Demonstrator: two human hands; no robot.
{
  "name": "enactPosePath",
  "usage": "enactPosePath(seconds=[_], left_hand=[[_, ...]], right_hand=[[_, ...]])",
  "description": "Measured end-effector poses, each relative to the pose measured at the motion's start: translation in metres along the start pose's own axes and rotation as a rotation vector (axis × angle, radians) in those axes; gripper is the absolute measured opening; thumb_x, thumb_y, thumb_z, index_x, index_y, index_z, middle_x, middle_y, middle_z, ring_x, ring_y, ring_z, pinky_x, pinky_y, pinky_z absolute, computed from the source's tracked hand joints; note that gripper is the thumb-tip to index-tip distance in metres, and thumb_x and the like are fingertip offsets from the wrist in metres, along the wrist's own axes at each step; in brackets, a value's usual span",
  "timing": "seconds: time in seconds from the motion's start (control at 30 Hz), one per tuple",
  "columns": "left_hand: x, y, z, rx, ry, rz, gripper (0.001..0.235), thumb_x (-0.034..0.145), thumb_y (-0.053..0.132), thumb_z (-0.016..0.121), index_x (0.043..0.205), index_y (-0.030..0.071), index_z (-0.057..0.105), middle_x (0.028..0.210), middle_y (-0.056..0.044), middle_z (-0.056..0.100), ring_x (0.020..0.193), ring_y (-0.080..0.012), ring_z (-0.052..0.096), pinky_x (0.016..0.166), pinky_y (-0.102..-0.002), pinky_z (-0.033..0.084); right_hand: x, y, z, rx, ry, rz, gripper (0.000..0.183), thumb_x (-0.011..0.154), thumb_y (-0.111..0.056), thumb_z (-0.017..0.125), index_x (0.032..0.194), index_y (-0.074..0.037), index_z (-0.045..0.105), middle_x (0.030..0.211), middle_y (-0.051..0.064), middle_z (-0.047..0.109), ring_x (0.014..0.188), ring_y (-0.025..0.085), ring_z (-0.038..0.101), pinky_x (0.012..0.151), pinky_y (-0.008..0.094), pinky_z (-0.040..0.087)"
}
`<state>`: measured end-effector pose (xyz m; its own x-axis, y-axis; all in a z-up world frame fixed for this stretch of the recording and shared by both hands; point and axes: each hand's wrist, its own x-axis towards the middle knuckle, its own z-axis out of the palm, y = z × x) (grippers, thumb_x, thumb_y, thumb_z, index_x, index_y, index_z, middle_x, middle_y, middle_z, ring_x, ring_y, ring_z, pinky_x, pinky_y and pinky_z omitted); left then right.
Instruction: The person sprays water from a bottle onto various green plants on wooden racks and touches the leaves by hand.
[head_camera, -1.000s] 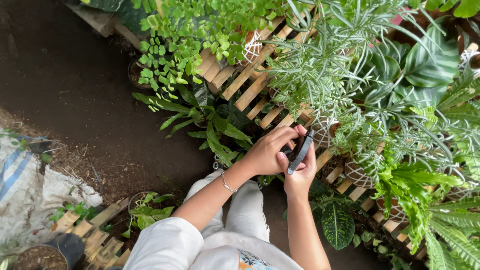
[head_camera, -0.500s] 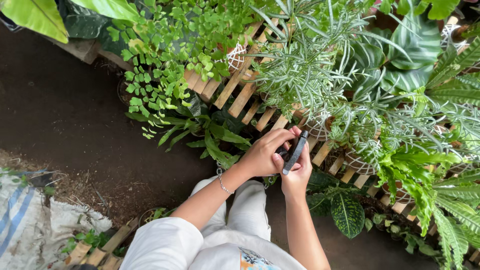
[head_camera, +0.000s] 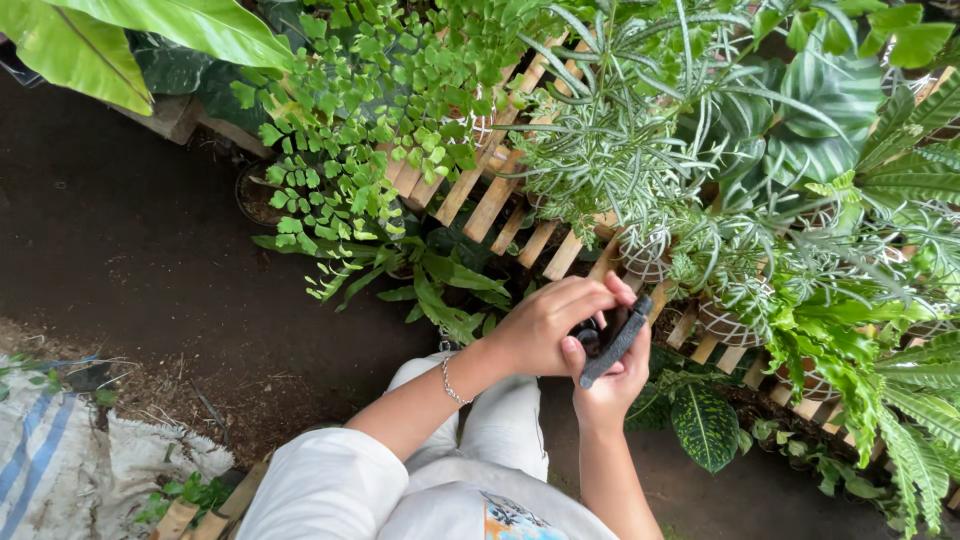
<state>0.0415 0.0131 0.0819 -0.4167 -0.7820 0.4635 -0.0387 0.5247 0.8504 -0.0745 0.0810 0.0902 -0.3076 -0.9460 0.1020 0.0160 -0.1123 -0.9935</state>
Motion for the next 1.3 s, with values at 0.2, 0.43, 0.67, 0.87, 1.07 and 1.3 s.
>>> enactPosePath(seconds=[0.2,0.43,0.67,0.87,1.07,1.3], left_hand=[[0.003,0.004,0.004,0.038,0.043,0.113,0.048,0.079,0.022,0.079,0.119,0.002,0.062,0.119,-0.014,0.067,0.113,-0.0338,0.068,0.104,-0.043,0.055],[0.017,0.015,0.007,-0.023,0.006,0.047,0.048,0.08,0.023,0.082,0.119,0.001,0.065,0.118,-0.012,0.069,0.111,-0.0316,0.07,0.102,-0.04,0.057],[0.011,0.007,0.01,-0.016,0.067,-0.086,0.06,0.076,0.035,0.087,0.117,-0.003,0.063,0.117,-0.015,0.065,0.106,-0.0316,0.068,0.091,-0.038,0.059],[-0.008,-0.016,0.009,-0.01,0.087,-0.255,0.049,0.085,0.024,0.081,0.122,-0.002,0.062,0.119,-0.012,0.064,0.104,-0.0261,0.069,0.084,-0.03,0.062],[-0.002,0.012,-0.011,0.02,0.179,-0.152,0.055,0.084,0.024,0.083,0.126,-0.003,0.06,0.123,-0.015,0.063,0.111,-0.0284,0.066,0.089,-0.033,0.06],[0.0,0.026,-0.036,0.111,0.23,-0.132,0.06,0.079,0.034,0.089,0.121,0.001,0.061,0.116,-0.013,0.063,0.108,-0.0296,0.067,0.095,-0.039,0.058]], right_hand=[[-0.007,-0.019,-0.002,-0.114,0.023,-0.086,0.08,0.085,-0.028,0.088,0.147,0.001,0.045,0.155,0.018,0.051,0.147,0.03,0.049,0.126,0.047,0.04],[0.001,-0.025,-0.004,0.049,0.071,-0.038,0.074,0.087,-0.017,0.086,0.147,0.002,0.047,0.15,0.017,0.054,0.146,0.03,0.051,0.129,0.046,0.041],[0.009,-0.008,-0.01,0.062,0.008,0.099,0.069,0.085,-0.006,0.082,0.144,0.003,0.049,0.147,0.015,0.055,0.139,0.026,0.054,0.121,0.043,0.046],[0.017,0.011,-0.001,0.05,-0.036,0.256,0.074,0.082,-0.004,0.083,0.146,0.005,0.05,0.142,0.015,0.059,0.128,0.024,0.06,0.113,0.041,0.049],[0.023,-0.015,0.017,0.089,-0.135,0.119,0.073,0.085,-0.009,0.085,0.148,0.004,0.049,0.147,0.014,0.057,0.138,0.023,0.057,0.119,0.043,0.049],[0.021,-0.031,0.034,-0.057,-0.189,0.021,0.071,0.085,-0.011,0.086,0.145,0.006,0.052,0.145,0.012,0.057,0.134,0.022,0.057,0.117,0.04,0.047]])
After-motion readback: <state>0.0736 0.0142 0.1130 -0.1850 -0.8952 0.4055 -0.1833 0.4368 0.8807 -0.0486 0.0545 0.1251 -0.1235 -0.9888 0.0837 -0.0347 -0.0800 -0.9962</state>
